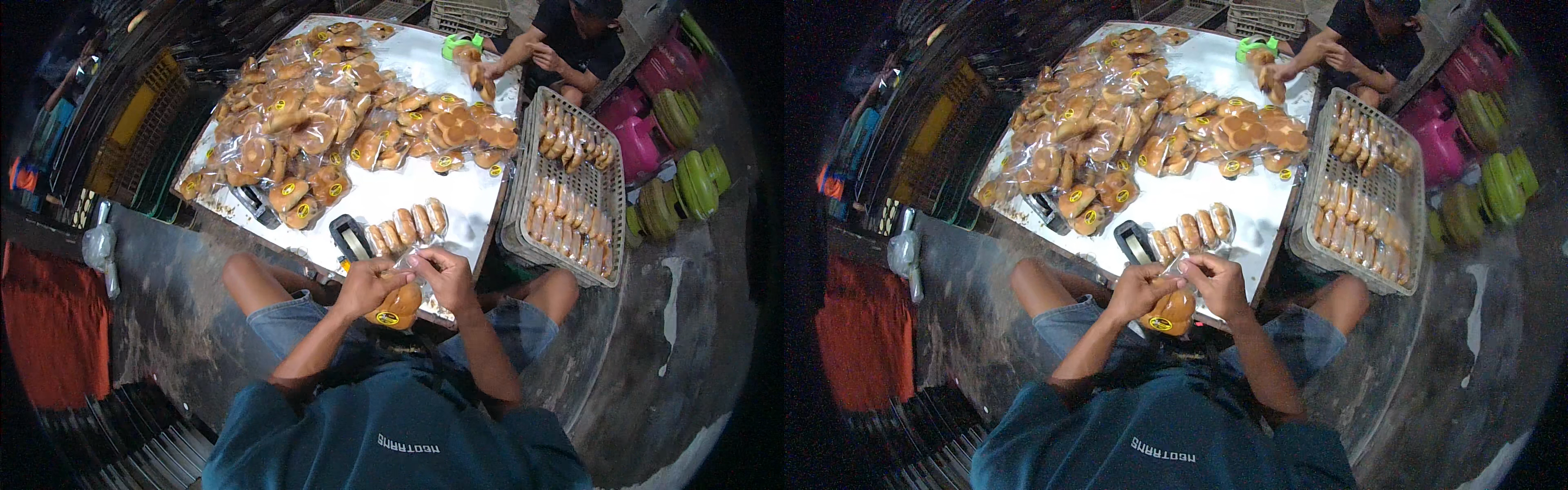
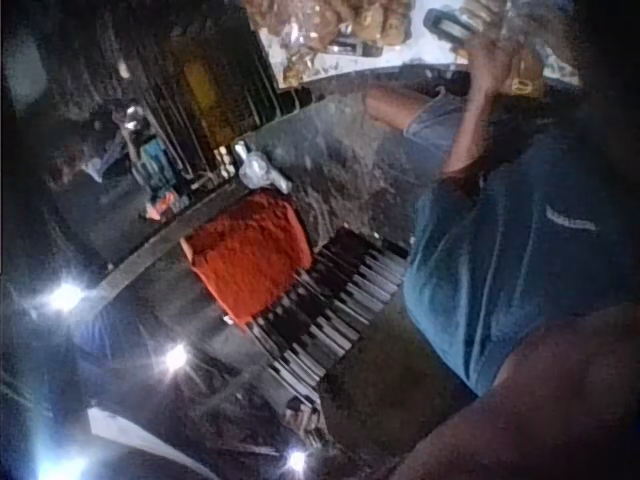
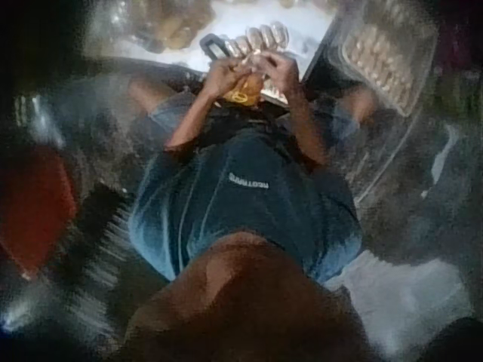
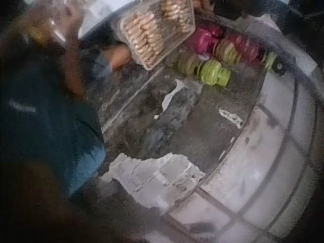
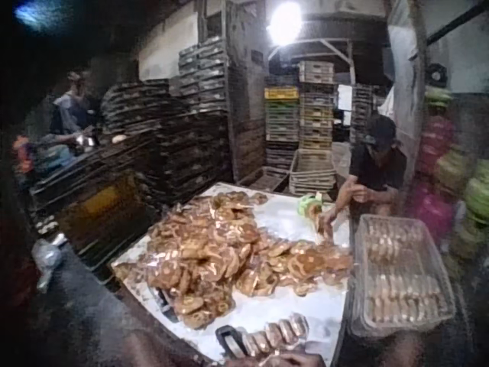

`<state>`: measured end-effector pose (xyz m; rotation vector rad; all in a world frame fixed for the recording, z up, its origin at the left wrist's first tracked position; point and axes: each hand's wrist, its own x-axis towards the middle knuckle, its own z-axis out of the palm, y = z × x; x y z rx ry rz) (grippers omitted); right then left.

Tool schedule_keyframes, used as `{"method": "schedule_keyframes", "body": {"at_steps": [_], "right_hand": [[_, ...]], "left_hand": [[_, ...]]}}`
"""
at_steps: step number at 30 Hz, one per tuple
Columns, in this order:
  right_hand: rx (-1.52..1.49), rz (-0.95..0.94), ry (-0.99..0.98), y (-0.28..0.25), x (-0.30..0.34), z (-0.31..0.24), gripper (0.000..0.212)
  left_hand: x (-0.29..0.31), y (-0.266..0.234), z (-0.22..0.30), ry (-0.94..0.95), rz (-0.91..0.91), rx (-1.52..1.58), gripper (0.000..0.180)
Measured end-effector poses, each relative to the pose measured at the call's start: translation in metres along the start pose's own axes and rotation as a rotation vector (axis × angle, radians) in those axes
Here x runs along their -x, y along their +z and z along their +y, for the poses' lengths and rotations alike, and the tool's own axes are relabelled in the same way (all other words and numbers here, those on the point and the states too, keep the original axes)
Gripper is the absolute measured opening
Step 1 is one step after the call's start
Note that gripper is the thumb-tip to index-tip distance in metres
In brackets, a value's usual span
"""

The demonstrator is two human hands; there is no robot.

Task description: The person sits on the floor and packages individual bread rolls into clear plastic bags. They pick up a roll, place it into a bag, and seal it before placing the finished package into a nearby basket. The process is repeated continuously with a coworker visible in the background.

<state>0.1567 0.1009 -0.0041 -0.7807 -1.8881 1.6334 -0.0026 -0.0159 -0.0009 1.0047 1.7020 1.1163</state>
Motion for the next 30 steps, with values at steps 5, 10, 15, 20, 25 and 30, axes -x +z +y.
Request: {"method": "schedule_keyframes", "body": {"at_steps": [5, 10, 15, 20, 25, 30], "right_hand": [[0.212, 0.128, -0.124, 0.007, 0.000, -0.011, 0.013], [0.267, -0.037, -0.328, -0.004, -0.009, -0.014, 0.013], [0.329, 0.024, 0.180, 0.030, 0.003, 0.015, 0.031], [-0.475, 0.001, 0.279, 0.072, 0.042, 0.046, 0.026], [-0.720, -0.055, 0.442, 0.088, 0.054, 0.053, 0.042], [-0.408, 0.106, 0.460, 0.095, 0.006, 0.082, 0.050]], "left_hand": [[0.002, 0.000, -0.001, 0.084, 0.066, 0.267, 0.023], [0.002, 0.001, -0.008, -0.077, 0.033, 0.652, 0.017], [-0.007, 0.001, -0.026, -0.266, 0.168, 0.458, 0.018], [0.012, 0.021, -0.039, 0.271, 0.600, -0.075, 0.016], [0.024, 0.030, -0.067, 0.067, 0.666, 0.475, 0.034], [0.036, 0.015, -0.067, -0.364, 0.293, 1.186, 0.046]]}}
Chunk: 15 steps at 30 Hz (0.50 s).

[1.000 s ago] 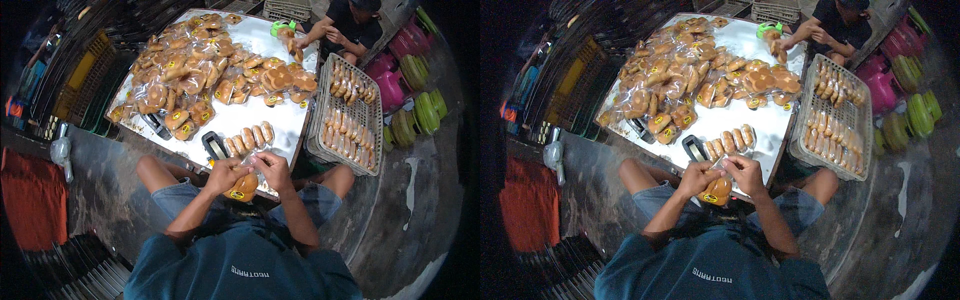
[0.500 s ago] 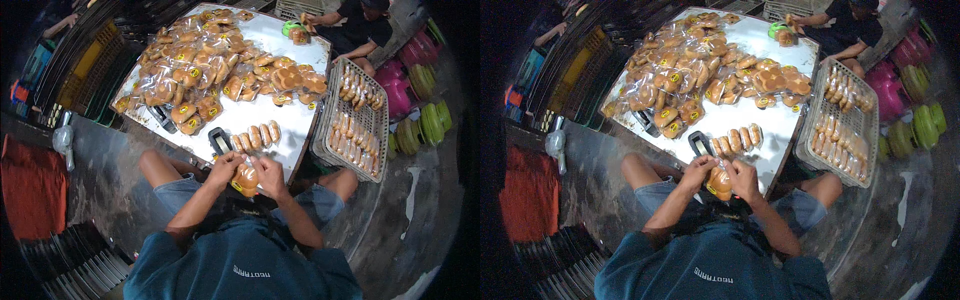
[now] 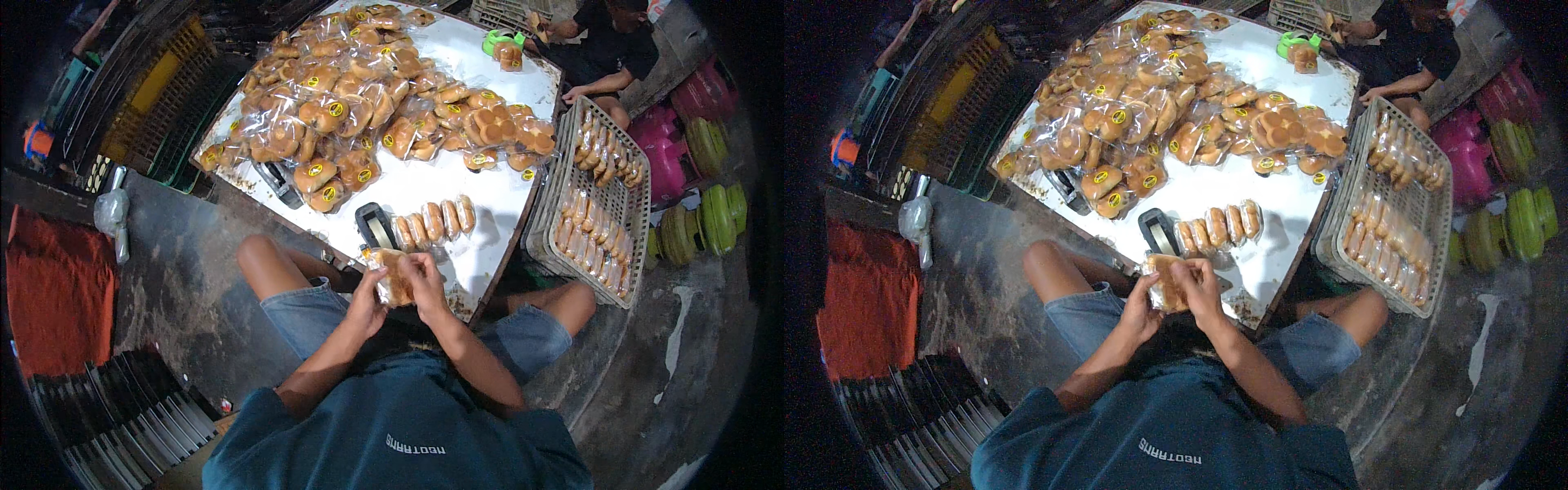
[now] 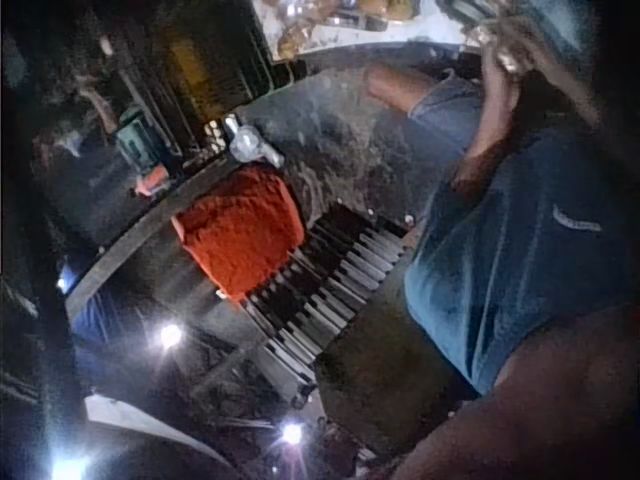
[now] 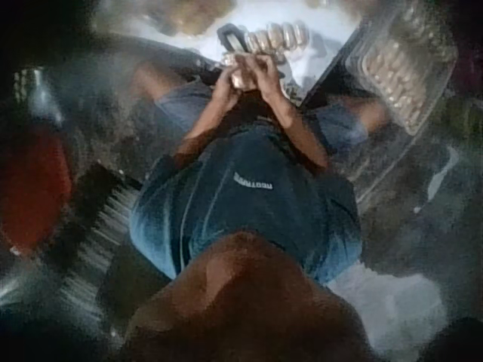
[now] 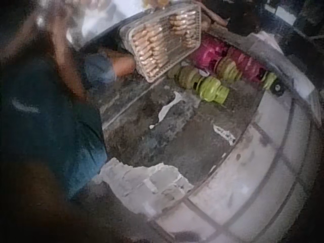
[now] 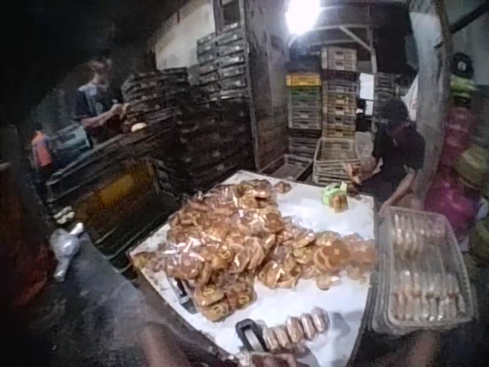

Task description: The person sits on the floor and packages individual bread rolls into clear plastic bags. They pick up a roll, place it into a bag, and seal it before placing the finished package into a nearby basket. The process is repeated continuously with a coworker visible in the background.

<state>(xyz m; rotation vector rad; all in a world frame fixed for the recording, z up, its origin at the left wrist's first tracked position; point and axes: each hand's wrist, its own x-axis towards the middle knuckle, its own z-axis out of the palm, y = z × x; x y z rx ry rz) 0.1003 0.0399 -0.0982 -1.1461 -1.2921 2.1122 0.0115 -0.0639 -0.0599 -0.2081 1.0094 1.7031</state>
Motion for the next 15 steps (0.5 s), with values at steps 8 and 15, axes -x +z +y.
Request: {"method": "schedule_keyframes", "body": {"at_steps": [8, 15], "right_hand": [[0.658, -0.071, -0.190, -0.010, -0.065, 0.049, 0.029], [0.955, -0.330, -0.126, -0.057, -0.040, 0.008, 0.028]], "left_hand": [[-0.011, -0.041, 0.030, 0.084, 0.101, -0.077, 0.044], [-0.001, -0.009, 0.059, 0.106, -0.029, -0.259, 0.056]]}}
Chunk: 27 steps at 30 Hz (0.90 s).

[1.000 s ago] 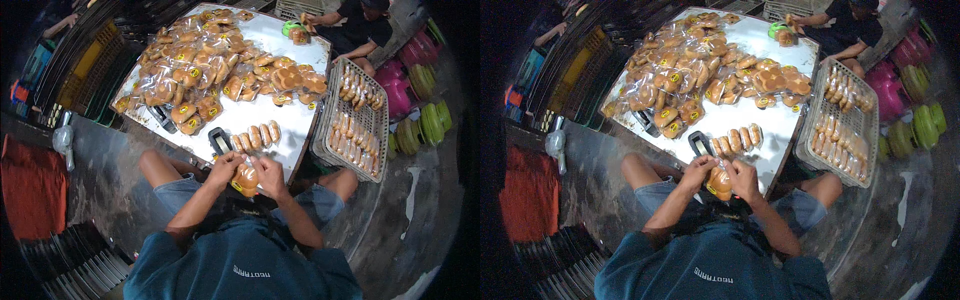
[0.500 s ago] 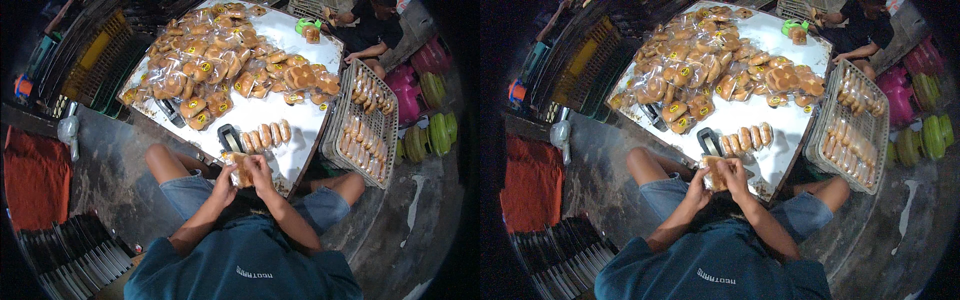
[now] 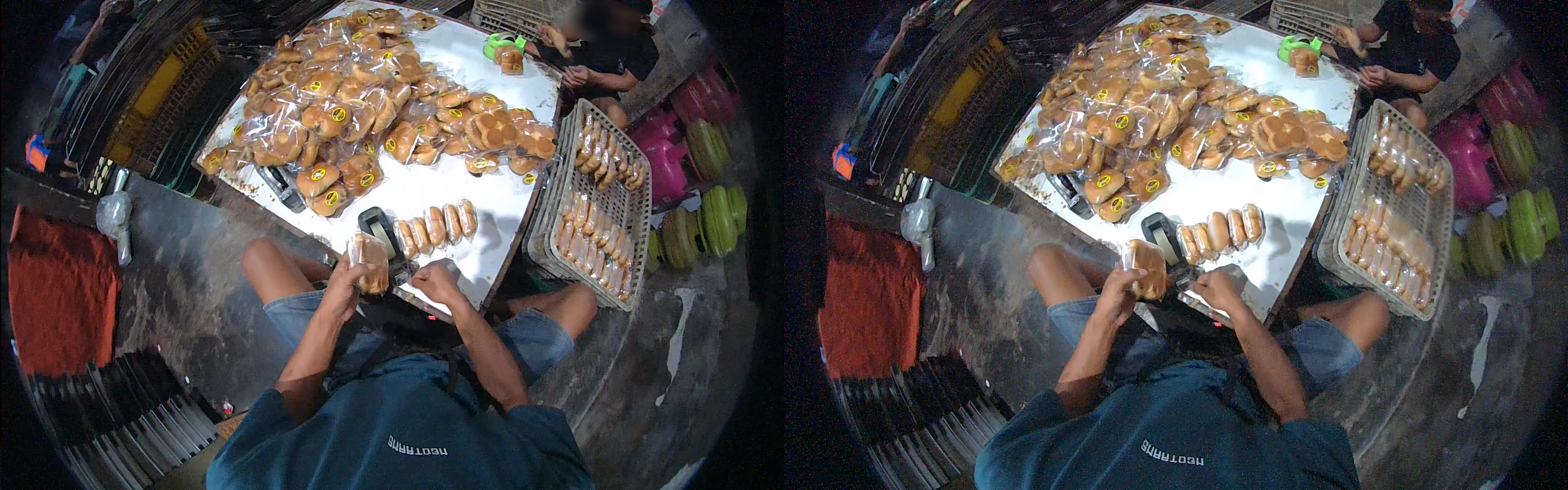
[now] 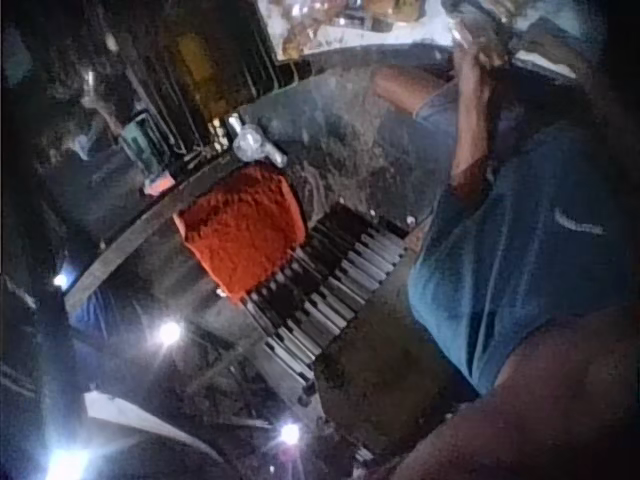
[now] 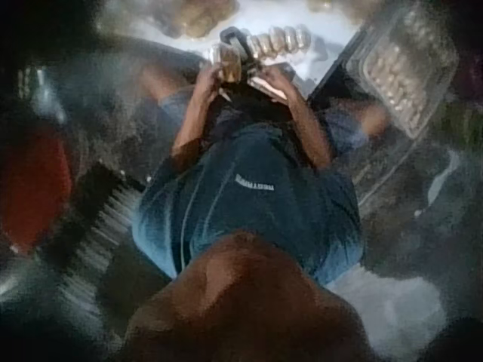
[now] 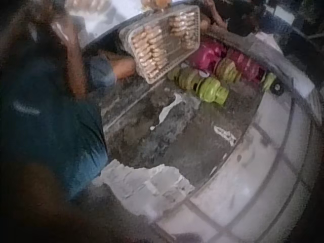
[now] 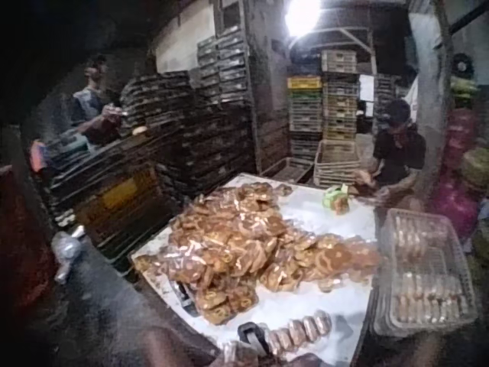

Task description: The person sits on the floor and packages individual bread rolls into clear plastic bags. They pick up a roll, place it into a bag, and seal it before placing the finished package into a nearby basket. The process is repeated continuously with a coworker visible in the background.

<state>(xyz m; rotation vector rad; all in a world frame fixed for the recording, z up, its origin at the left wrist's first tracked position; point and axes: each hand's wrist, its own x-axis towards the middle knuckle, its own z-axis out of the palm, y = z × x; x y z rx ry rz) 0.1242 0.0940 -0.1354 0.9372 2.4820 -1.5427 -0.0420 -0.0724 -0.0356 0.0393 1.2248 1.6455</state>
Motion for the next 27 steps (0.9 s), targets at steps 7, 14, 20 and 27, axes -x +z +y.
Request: {"method": "schedule_keyframes", "body": {"at_steps": [7, 14, 20, 27], "right_hand": [[-0.335, -0.104, -0.162, -0.076, 0.026, -0.089, 0.038], [-0.143, -0.084, -0.019, -0.102, 0.007, -0.059, 0.046], [-0.226, 0.180, -0.392, -0.112, 0.007, -0.044, 0.068], [0.248, 0.980, -0.189, -0.117, -0.056, 0.054, 0.059]], "left_hand": [[-0.020, 0.021, -0.022, 0.173, -0.089, -0.682, 0.074], [-0.017, 0.052, -0.006, -0.236, -0.375, -0.295, 0.061], [-0.060, 0.078, 0.028, -0.389, -0.266, -0.065, 0.057], [-0.288, 0.087, 0.018, 0.475, 0.201, -1.182, 0.089]]}}
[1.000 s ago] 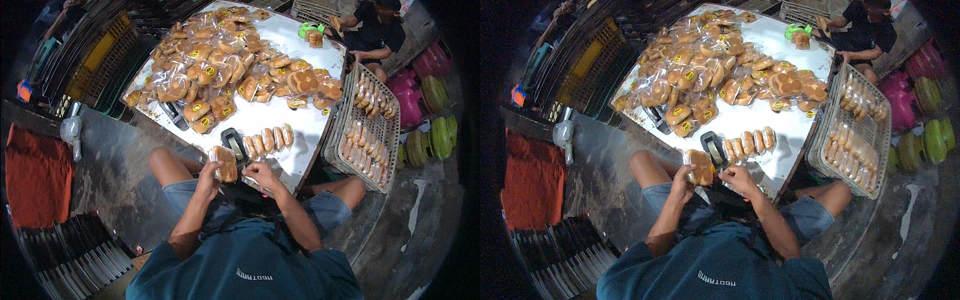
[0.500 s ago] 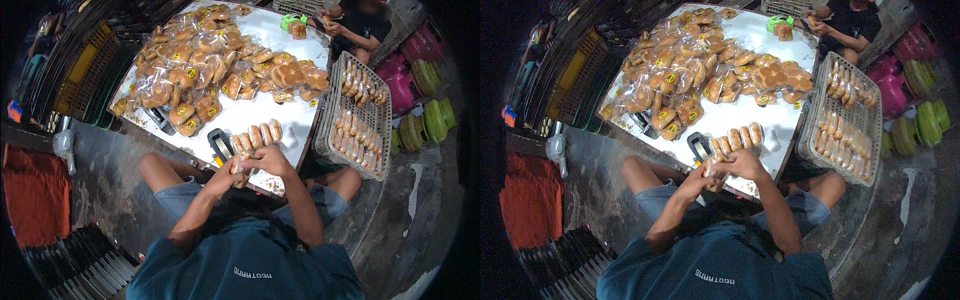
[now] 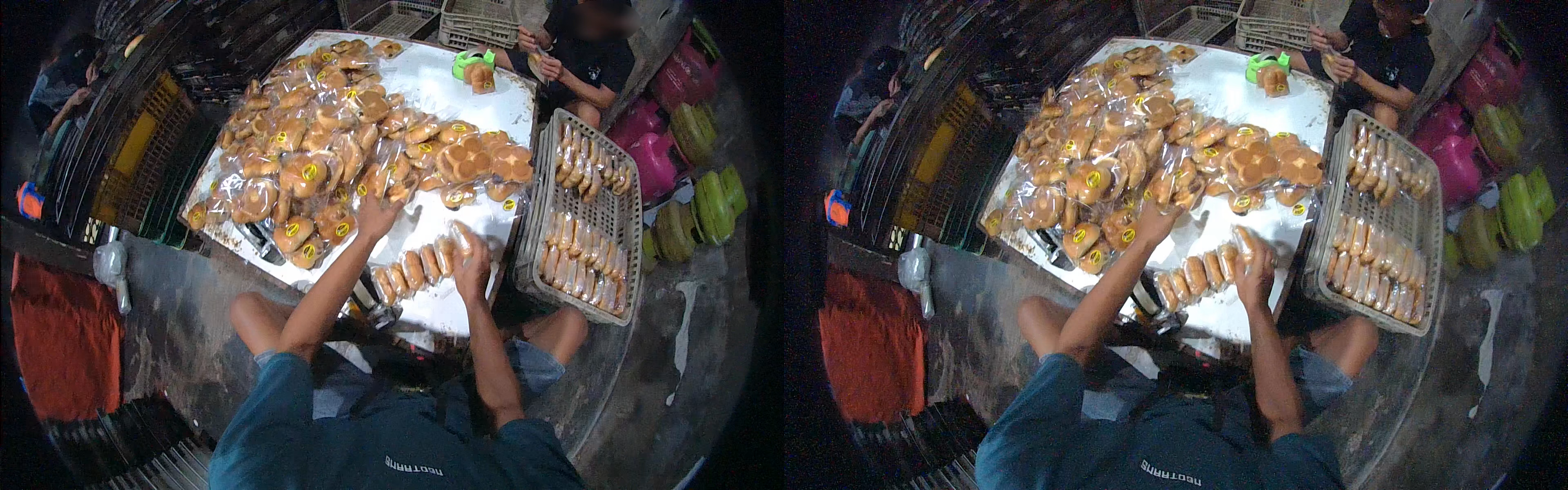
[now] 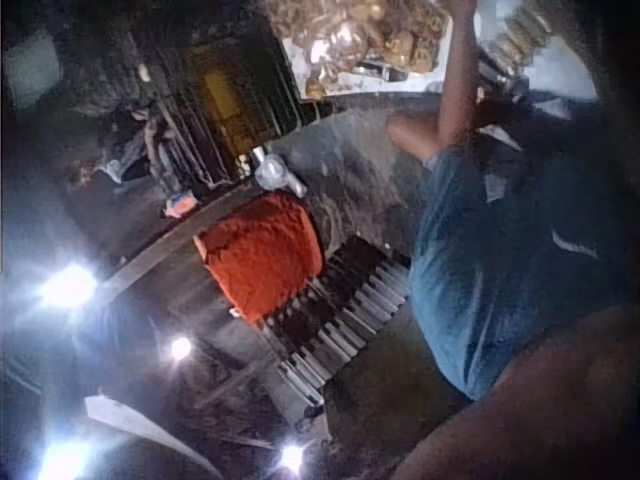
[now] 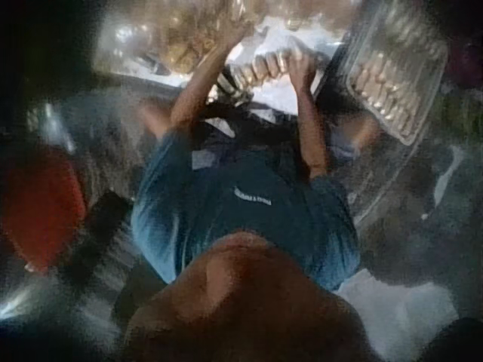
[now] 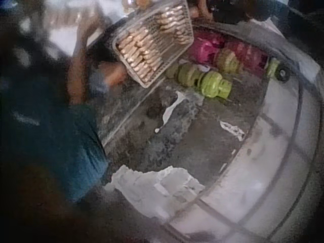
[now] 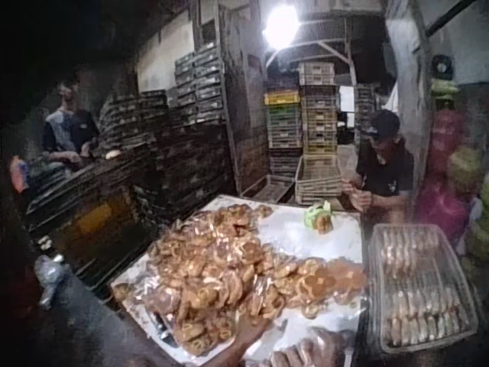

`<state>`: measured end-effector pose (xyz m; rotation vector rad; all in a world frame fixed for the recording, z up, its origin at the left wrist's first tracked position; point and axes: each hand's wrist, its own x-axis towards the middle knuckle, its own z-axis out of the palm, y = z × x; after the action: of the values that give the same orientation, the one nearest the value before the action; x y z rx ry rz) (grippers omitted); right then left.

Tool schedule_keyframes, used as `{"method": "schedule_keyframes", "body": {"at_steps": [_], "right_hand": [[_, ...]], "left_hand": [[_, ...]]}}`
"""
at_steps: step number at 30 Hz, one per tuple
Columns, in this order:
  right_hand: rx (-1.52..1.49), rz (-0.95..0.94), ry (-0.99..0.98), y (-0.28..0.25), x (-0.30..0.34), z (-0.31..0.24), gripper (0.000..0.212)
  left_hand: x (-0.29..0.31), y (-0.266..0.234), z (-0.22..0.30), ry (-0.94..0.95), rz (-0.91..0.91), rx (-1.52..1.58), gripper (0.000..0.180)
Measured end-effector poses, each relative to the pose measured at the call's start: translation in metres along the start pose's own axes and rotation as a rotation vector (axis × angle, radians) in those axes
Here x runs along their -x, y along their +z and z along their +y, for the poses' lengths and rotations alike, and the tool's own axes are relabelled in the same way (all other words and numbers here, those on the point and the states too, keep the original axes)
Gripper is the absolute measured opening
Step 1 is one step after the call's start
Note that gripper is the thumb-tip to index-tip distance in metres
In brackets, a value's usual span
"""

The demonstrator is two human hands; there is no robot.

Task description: The person sits on the floor and packages individual bread rolls into clear plastic bags. They pick up a roll, place it into a bag, and seal it before placing the finished package into a nearby basket. The process is repeated continuously with a coworker visible in the background.

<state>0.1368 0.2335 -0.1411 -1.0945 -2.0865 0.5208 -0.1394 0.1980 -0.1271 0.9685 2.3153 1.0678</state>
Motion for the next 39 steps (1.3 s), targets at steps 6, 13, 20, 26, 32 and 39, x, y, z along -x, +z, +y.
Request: {"method": "schedule_keyframes", "body": {"at_steps": [6, 13, 20, 26, 32, 39], "right_hand": [[-0.034, -0.165, 0.106, 0.007, 0.015, -0.007, 0.066], [-0.716, -0.070, 0.264, -0.002, 0.007, -0.058, 0.071], [-1.179, -0.455, 0.436, -0.047, 0.007, -0.078, 0.033], [-0.545, -0.169, 0.175, -0.078, 0.025, -0.109, 0.026], [-0.627, -0.132, 0.469, -0.080, 0.039, -0.122, 0.021], [-0.619, -0.187, 0.008, -0.087, 0.072, -0.157, 0.050]], "left_hand": [[-0.083, 0.022, -0.080, -0.087, 0.086, -0.224, 0.062], [0.066, -0.019, 0.054, 0.233, -0.209, 0.002, 0.042], [0.167, -0.053, 0.076, -0.197, -0.098, 0.595, 0.053], [0.196, -0.051, 0.072, -0.181, -0.205, 0.919, 0.031], [0.221, -0.071, 0.096, -0.302, -0.371, 1.244, 0.049], [0.249, -0.086, 0.082, 0.122, -0.350, 0.779, 0.041]]}}
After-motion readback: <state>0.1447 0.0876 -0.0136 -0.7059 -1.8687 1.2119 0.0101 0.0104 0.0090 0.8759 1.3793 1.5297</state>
